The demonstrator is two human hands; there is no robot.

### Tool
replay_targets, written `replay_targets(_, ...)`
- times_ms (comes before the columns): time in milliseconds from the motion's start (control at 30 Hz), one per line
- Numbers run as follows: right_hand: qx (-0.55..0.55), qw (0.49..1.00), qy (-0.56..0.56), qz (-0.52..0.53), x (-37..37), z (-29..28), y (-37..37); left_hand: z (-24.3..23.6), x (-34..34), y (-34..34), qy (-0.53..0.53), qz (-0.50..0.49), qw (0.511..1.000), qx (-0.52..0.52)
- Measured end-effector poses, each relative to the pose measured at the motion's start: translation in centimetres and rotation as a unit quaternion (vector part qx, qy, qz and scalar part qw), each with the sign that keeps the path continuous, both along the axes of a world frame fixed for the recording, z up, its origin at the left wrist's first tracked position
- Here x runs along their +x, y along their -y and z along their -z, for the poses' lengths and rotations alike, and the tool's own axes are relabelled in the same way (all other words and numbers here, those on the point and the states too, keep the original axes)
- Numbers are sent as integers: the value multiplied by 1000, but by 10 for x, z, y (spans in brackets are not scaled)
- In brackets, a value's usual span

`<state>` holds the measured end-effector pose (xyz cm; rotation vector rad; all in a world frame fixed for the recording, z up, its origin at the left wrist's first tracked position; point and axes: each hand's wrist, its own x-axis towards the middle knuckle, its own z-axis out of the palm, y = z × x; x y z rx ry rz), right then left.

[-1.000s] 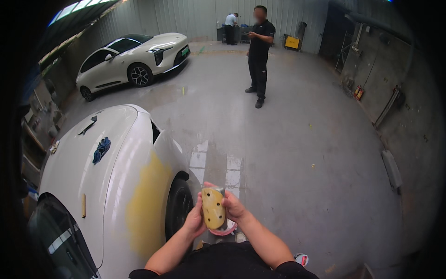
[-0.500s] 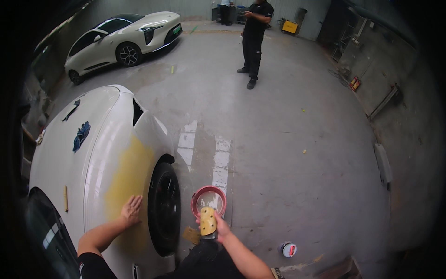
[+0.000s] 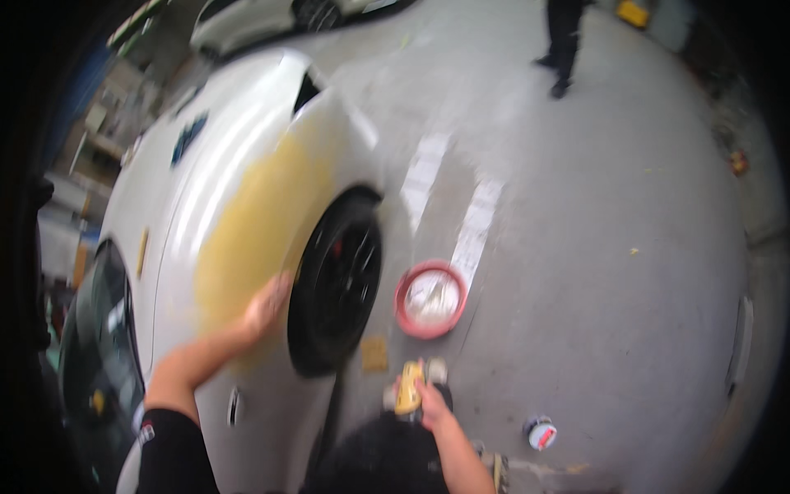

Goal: The person sands a yellowed section of a white car's front fender using a green sanding block and water from a red bucket. They repeatedly dip the block, sand the panel, and wipe the surface with a yellow sponge.

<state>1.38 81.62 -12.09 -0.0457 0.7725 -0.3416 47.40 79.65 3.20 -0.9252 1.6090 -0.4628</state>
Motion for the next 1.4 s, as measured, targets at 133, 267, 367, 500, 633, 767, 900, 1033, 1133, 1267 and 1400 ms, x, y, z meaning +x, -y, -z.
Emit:
replay_targets(133, -33, 999, -31, 7, -15, 15, -1, 50, -4, -79, 33, -30, 992, 122)
replay_targets(267, -74, 997, -5, 25, -16, 25, -9, 95, 10, -158, 24, 36, 995, 89)
replay_targets(367, -106, 994, -2, 19, -7, 23, -19, 113, 24, -190, -10, 16, 968, 249)
replay_targets(500, -143, 979, 119, 83, 6, 5, -25, 93, 35, -164, -31, 10, 987, 155)
replay_targets(633, -124, 976, 141, 114, 29, -13, -18, 37, 36, -75, -58, -51, 995, 65)
replay_targets(767, -151, 981, 105, 59, 61, -4, 15, -1, 21, 14, -67, -80, 994, -34)
replay_targets(900, -116, 989, 87, 19, 81, 35, 69, -2, 11, 96, -35, -119, 990, -68)
replay_targets(1033, -112, 990, 77, -35, 75, 92, 129, 16, 16, 174, -25, -127, 981, -142)
replay_targets(1133, -52, 991, 18, -121, 76, 143, 186, 37, 22, 221, -42, -162, 973, -162)
replay_targets(1267, -84, 988, 89, -91, 116, 218, 257, 83, 29, 254, -59, -157, 967, -191)
replay_targets(1400, -144, 978, 140, -53, 163, 280, 294, 132, 31, 249, -35, -122, 964, -233)
